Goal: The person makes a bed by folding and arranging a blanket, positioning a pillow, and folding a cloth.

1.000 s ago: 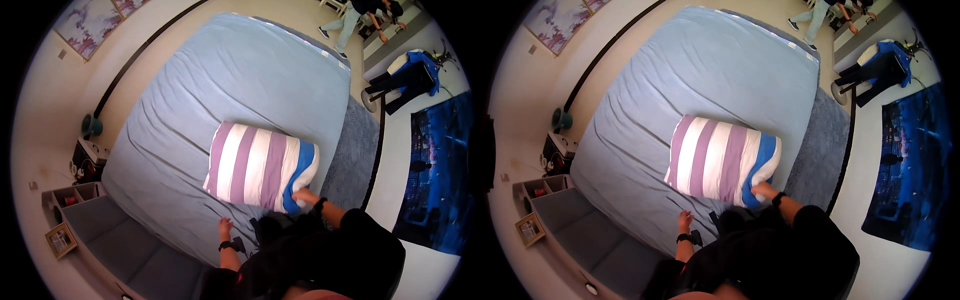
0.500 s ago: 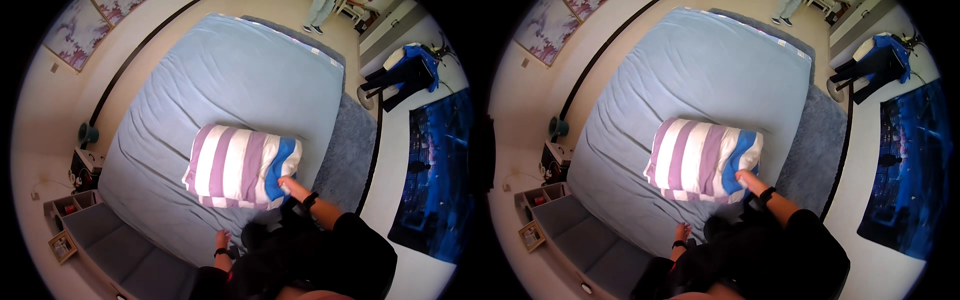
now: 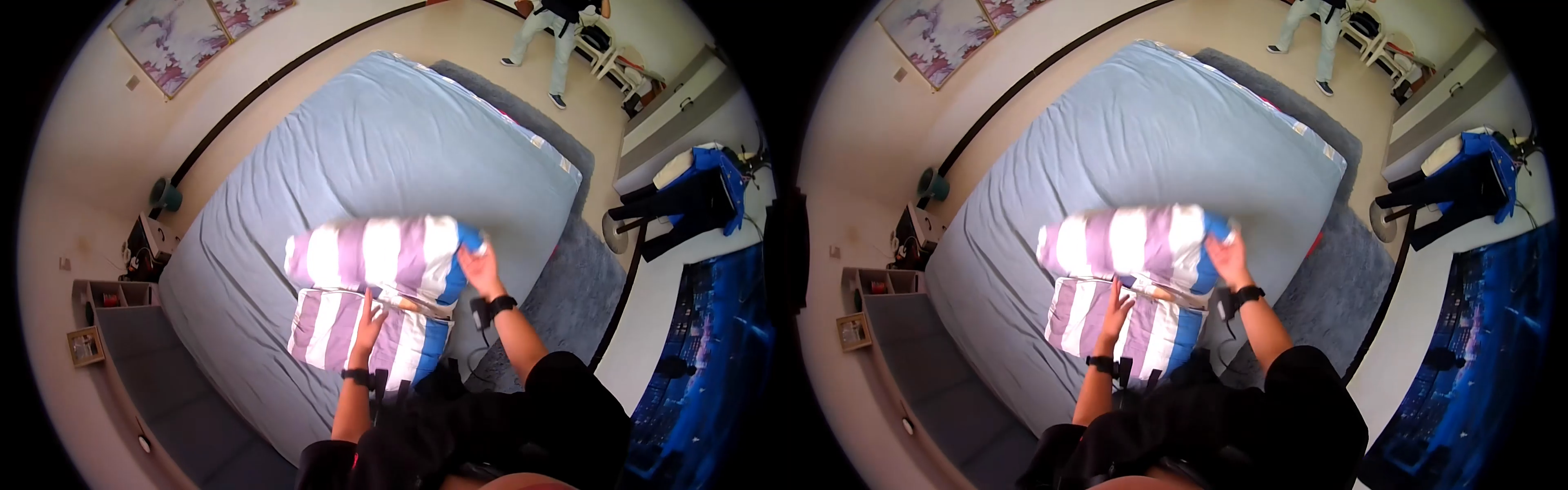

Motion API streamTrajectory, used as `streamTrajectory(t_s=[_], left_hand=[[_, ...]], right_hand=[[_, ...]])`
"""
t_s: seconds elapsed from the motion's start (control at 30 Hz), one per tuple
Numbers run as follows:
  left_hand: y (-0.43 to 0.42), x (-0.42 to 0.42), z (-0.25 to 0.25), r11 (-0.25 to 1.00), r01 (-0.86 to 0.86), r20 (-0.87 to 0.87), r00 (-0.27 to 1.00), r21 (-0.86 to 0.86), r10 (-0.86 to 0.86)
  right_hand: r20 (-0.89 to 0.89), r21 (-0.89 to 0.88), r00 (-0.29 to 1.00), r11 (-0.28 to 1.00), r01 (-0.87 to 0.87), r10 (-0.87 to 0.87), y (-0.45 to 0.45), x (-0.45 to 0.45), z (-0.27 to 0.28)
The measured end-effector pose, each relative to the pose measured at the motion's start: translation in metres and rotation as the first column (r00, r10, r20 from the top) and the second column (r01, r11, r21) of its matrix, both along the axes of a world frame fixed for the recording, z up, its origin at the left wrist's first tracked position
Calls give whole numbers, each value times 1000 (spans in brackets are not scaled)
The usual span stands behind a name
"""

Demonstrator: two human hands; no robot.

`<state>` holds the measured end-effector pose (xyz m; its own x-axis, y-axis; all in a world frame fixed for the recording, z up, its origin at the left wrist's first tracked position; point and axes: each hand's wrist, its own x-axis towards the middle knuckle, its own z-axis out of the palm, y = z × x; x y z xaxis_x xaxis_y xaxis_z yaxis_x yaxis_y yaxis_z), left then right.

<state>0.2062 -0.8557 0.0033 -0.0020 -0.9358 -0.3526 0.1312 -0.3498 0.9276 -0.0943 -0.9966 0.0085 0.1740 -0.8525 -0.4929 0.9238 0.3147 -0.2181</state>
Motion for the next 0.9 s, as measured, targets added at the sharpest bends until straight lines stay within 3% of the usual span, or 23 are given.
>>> streamTrajectory(t_s=[0.03, 0.07, 0.13, 0.17, 0.2, 0.27, 0.33, 0.4, 0.47, 0.53, 0.6, 0.63, 0.67, 0.73, 0.77, 0.83, 0.87, 0.9], left_hand=[[-15, -4, 6, 1000, -5, -30, 1000, -18, 4], [-23, -7, 10, 999, -9, -61, 998, -34, 7], [-25, -9, 2, 997, 36, -113, 993, 74, -27], [-17, -10, -7, 994, 65, -81, 995, 86, -58], [-4, -9, -33, 990, 91, -39, 995, 108, -88], [40, 7, -89, 928, 238, 150, 945, 286, -289], [96, 27, -97, 784, 244, 64, 939, 571, -338], [170, 58, -142, 681, 216, 33, 942, 700, -333], [229, 90, -153, 498, 172, 54, 912, 850, -406], [278, 120, -145, 491, 137, 80, 914, 860, -397], [312, 151, -128, 557, 22, 34, 995, 830, -89], [324, 163, -119, 560, -79, 104, 994, 825, -14], [328, 172, -102, 556, -180, 176, 982, 811, 60], [348, 198, -104, 581, -280, 237, 960, 764, 151], [357, 206, -103, 605, -366, 283, 930, 707, 233], [366, 211, -95, 575, -443, 333, 897, 688, 292], [370, 212, -89, 556, -506, 372, 862, 660, 344], [373, 209, -84, 557, -497, 352, 867, 666, 353]], right_hand=[[-25, -76, 986, 984, 164, -166, -10, -10, 5], [-83, -125, 972, 970, 208, -219, -13, -19, 8], [-377, 70, 926, 997, 17, 11, -1, -35, -12], [-503, 212, 812, 953, -215, 295, 13, -44, -23], [-569, 380, 611, 835, -399, 551, 31, -49, -34], [-718, 577, 37, 624, -526, 695, 81, -46, -54], [-774, 537, -211, 443, -718, 597, 144, -60, -121], [-615, 670, -510, 58, -740, 602, 192, -42, -117], [-522, 727, -493, 59, -685, 696, 235, -20, -102], [-424, 779, -468, 49, -625, 776, 258, 3, -100], [-529, 773, -344, 275, -571, 776, 270, 26, -98], [-532, 750, -229, 329, -573, 815, 270, 38, -95], [-526, 749, -234, 315, -582, 818, 268, 51, -95], [-751, 581, 17, 673, -458, 660, 260, 73, -100], [-742, 587, 16, 661, -468, 670, 252, 77, -107], [-670, 575, 187, 661, -482, 719, 232, 78, -133], [-658, 583, 185, 649, -489, 730, 227, 80, -144], [-730, 528, 243, 752, -394, 639, 223, 82, -153]])
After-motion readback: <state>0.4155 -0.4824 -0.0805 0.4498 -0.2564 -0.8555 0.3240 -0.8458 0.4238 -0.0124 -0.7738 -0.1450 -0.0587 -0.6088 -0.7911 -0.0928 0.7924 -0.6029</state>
